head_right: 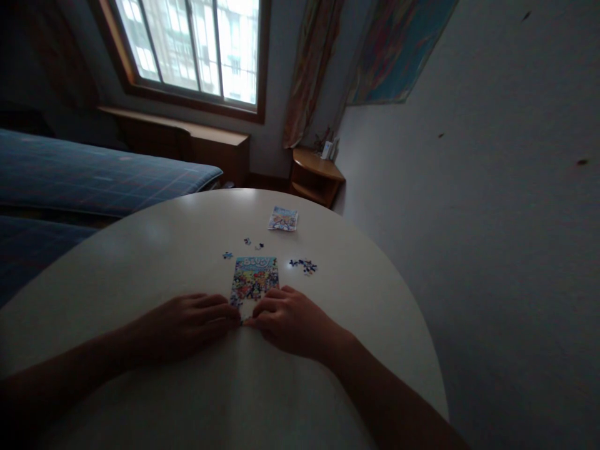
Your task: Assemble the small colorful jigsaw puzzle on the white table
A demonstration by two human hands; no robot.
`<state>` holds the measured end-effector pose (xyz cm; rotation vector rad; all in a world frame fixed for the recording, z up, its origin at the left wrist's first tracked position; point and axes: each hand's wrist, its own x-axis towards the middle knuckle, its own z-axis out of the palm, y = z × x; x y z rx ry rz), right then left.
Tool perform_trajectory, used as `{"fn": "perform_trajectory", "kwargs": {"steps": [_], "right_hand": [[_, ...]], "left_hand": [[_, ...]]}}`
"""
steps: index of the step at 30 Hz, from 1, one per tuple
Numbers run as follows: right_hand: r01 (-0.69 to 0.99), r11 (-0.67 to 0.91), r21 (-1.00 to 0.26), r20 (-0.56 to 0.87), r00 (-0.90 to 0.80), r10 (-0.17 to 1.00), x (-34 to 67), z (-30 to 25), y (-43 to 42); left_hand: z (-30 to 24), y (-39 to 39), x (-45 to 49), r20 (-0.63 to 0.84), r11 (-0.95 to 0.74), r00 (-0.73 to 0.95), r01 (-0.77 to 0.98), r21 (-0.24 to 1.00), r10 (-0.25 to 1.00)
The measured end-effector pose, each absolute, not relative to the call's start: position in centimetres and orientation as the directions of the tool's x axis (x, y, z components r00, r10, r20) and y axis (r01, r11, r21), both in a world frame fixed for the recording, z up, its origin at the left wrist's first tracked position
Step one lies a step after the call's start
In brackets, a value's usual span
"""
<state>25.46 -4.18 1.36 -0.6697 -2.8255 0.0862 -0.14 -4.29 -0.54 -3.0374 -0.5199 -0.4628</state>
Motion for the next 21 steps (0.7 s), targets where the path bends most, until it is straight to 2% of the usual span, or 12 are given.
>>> {"fn": "perform_trajectory", "kwargs": {"steps": [9, 13, 15, 18, 21], "right_hand": [[0.441, 0.895, -0.071, 0.197, -0.873, 0.446, 25.3, 1.5, -4.4], [0.429, 0.887, -0.168, 0.232, -0.858, 0.459, 26.1, 1.7, -3.6], [0.505, 0.828, -0.244, 0.283, -0.78, 0.558, 27.4, 1.7, -2.5], [0.755, 0.594, -0.28, 0.391, -0.475, 0.788, 30.0, 1.4, -0.3], [0.857, 0.429, -0.287, 0.394, -0.303, 0.868, 32.6, 0.6, 1.7]], "left_hand": [[-1.0, -4.4, 0.5, 0.281, -0.945, 0.906, 0.328, 0.008, 0.317], [-1.1, -4.4, 0.5, 0.297, -0.945, 0.898, 0.322, 0.061, 0.325], [-0.9, -4.4, 0.5, 0.304, -0.945, 0.896, 0.32, 0.064, 0.324], [-0.8, -4.4, 0.4, 0.298, -0.952, 0.906, 0.302, 0.043, 0.301], [-0.8, -4.4, 0.4, 0.272, -0.952, 0.914, 0.305, 0.031, 0.302]]}}
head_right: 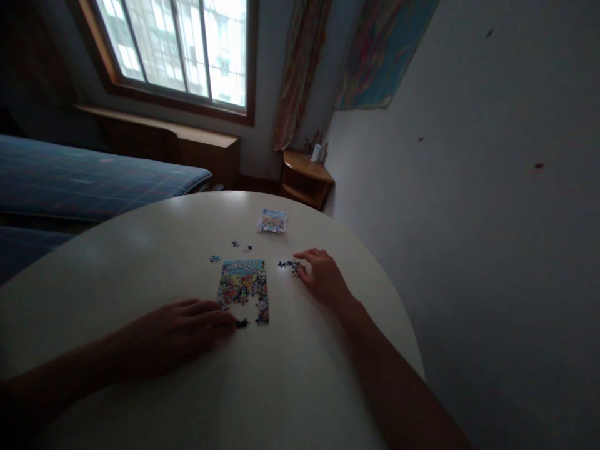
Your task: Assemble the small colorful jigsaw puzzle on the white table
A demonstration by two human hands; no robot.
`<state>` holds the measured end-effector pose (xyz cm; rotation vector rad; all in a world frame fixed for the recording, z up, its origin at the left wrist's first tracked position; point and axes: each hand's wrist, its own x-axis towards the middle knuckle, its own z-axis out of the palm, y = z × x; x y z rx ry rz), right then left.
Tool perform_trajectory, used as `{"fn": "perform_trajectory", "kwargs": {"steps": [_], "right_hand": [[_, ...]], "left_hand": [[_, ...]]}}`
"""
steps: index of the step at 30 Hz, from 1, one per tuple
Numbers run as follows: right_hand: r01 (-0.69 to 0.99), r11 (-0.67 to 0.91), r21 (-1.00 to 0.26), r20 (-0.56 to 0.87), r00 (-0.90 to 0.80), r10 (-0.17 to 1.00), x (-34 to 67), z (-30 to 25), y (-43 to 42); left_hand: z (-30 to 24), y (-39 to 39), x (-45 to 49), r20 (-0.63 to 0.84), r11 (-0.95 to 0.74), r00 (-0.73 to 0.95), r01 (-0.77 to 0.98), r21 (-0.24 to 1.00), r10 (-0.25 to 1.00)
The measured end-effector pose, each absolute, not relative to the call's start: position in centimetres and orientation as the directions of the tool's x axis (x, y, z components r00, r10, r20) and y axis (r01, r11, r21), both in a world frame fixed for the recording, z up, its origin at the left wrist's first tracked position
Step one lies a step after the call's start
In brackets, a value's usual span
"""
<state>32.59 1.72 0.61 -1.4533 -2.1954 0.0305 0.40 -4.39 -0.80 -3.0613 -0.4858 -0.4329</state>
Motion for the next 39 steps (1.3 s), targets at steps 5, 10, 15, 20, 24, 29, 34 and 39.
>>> {"fn": "perform_trajectory", "kwargs": {"steps": [5, 10, 15, 20, 24, 29, 34, 39], "right_hand": [[0.897, 0.341, -0.281, 0.279, -0.263, 0.923, 34.5, -0.6, 2.8], [0.906, 0.327, -0.269, 0.149, -0.296, 0.943, 35.1, -0.2, 2.5], [0.879, 0.306, -0.367, 0.086, -0.295, 0.952, 36.4, 0.9, 2.4], [0.834, 0.333, -0.441, 0.082, -0.332, 0.94, 36.9, 1.3, 2.0], [0.813, 0.346, -0.468, 0.077, -0.353, 0.932, 36.7, 1.3, 2.0], [0.792, 0.342, -0.505, 0.018, -0.387, 0.922, 36.3, 2.0, 1.5], [0.79, 0.339, -0.511, -0.067, -0.429, 0.901, 35.2, 2.9, 0.5], [0.876, 0.301, -0.376, 0.014, -0.319, 0.948, 34.7, 2.4, 0.7]], "left_hand": [[-1.0, -4.5, 0.5, 0.253, -0.942, 0.908, 0.332, 0.054, 0.334], [-0.9, -4.7, 0.4, 0.282, -0.942, 0.899, 0.328, 0.072, 0.335], [-1.0, -4.6, 0.3, 0.275, -0.942, 0.902, 0.329, 0.065, 0.334], [-1.2, -4.6, 0.3, 0.274, -0.946, 0.906, 0.323, 0.04, 0.321], [-1.3, -4.6, 0.2, 0.296, -0.951, 0.906, 0.309, 0.028, 0.303], [-0.8, -5.1, 0.5, 0.296, -0.943, 0.896, 0.323, 0.081, 0.333], [-0.6, -5.5, 0.9, 0.273, -0.943, 0.903, 0.316, 0.101, 0.332], [-1.0, -5.4, 0.8, 0.258, -0.934, 0.898, 0.34, 0.105, 0.356]]}}
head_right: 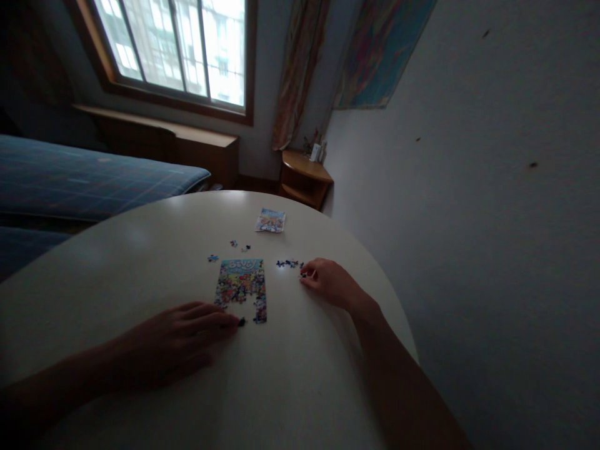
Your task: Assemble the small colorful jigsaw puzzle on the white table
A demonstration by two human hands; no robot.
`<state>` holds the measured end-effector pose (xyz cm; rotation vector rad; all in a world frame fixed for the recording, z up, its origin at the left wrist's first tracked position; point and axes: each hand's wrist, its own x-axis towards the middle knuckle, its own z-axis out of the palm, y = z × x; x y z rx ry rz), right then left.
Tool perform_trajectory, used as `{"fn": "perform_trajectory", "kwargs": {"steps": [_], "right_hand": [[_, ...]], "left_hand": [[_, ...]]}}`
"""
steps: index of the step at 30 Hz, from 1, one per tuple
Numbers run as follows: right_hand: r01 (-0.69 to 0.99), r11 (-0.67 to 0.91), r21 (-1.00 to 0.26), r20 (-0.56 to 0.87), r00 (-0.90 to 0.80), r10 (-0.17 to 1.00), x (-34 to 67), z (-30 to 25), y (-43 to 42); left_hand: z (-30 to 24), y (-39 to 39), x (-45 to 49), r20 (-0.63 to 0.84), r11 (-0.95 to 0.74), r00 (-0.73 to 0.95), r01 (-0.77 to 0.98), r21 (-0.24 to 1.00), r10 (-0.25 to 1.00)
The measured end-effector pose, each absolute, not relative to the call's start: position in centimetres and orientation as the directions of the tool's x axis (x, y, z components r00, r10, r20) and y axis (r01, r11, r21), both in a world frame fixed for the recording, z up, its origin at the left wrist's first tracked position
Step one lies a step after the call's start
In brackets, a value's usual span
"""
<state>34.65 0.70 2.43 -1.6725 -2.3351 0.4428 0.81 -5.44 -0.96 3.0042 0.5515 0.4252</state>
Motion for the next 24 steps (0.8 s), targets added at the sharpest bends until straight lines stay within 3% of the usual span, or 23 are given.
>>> {"fn": "perform_trajectory", "kwargs": {"steps": [11, 20, 24], "right_hand": [[0.887, 0.245, -0.391, -0.096, -0.304, 0.948, 33.9, 2.6, 0.3], [0.689, 0.218, -0.691, -0.088, -0.38, 0.921, 29.9, 3.7, -2.3], [0.641, 0.154, -0.752, -0.11, -0.352, 0.929, 27.1, 3.2, -3.7]], "left_hand": [[-1.0, -5.5, 0.8, 0.263, -0.93, 0.892, 0.345, 0.129, 0.368], [-0.9, -5.5, 1.1, 0.259, -0.926, 0.89, 0.35, 0.141, 0.376], [-1.0, -5.5, 1.1, 0.258, -0.926, 0.89, 0.348, 0.146, 0.375]]}}
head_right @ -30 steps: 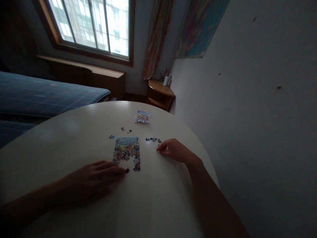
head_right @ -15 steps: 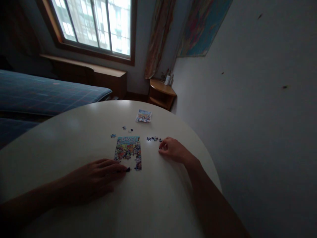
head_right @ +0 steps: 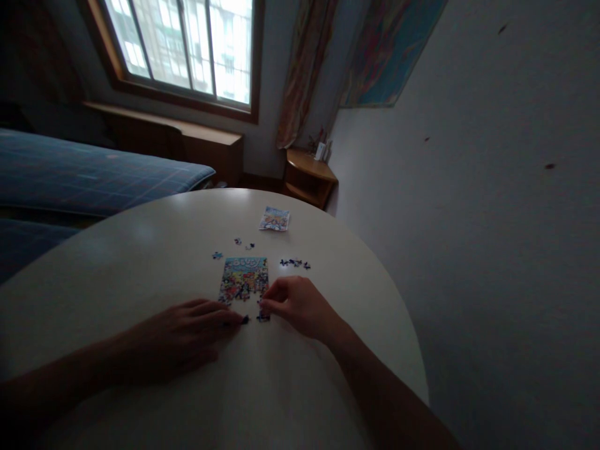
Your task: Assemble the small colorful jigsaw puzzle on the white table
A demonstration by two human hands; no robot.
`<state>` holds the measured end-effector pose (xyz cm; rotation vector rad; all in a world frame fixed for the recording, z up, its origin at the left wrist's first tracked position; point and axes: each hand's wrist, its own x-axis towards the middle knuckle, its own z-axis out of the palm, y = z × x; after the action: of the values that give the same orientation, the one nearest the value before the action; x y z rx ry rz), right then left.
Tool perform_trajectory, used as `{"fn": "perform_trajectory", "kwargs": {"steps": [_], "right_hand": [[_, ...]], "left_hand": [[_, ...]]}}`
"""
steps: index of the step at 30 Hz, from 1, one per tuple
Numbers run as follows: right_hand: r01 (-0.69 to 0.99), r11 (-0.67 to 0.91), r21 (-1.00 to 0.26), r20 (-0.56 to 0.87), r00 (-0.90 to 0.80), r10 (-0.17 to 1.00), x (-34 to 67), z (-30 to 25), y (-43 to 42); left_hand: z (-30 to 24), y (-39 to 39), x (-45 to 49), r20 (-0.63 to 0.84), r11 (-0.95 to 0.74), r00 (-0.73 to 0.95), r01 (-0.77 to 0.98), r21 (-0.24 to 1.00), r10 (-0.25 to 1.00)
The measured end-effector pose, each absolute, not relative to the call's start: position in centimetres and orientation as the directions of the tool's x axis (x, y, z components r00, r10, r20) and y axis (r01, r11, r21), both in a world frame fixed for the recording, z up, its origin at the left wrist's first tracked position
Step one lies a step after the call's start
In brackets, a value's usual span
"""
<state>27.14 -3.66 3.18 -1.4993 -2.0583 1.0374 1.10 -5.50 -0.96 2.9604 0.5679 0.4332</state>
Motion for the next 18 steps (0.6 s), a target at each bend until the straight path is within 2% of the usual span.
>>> {"fn": "perform_trajectory", "kwargs": {"steps": [4, 18], "right_hand": [[0.628, 0.143, -0.765, -0.112, -0.348, 0.931, 25.6, 2.1, -4.3], [0.718, 0.106, -0.688, -0.115, -0.252, 0.961, 24.9, 1.6, -4.3]], "left_hand": [[-0.9, -5.5, 1.1, 0.277, -0.928, 0.887, 0.338, 0.155, 0.369], [-0.4, -5.6, 1.3, 0.245, -0.929, 0.897, 0.34, 0.148, 0.368]]}}
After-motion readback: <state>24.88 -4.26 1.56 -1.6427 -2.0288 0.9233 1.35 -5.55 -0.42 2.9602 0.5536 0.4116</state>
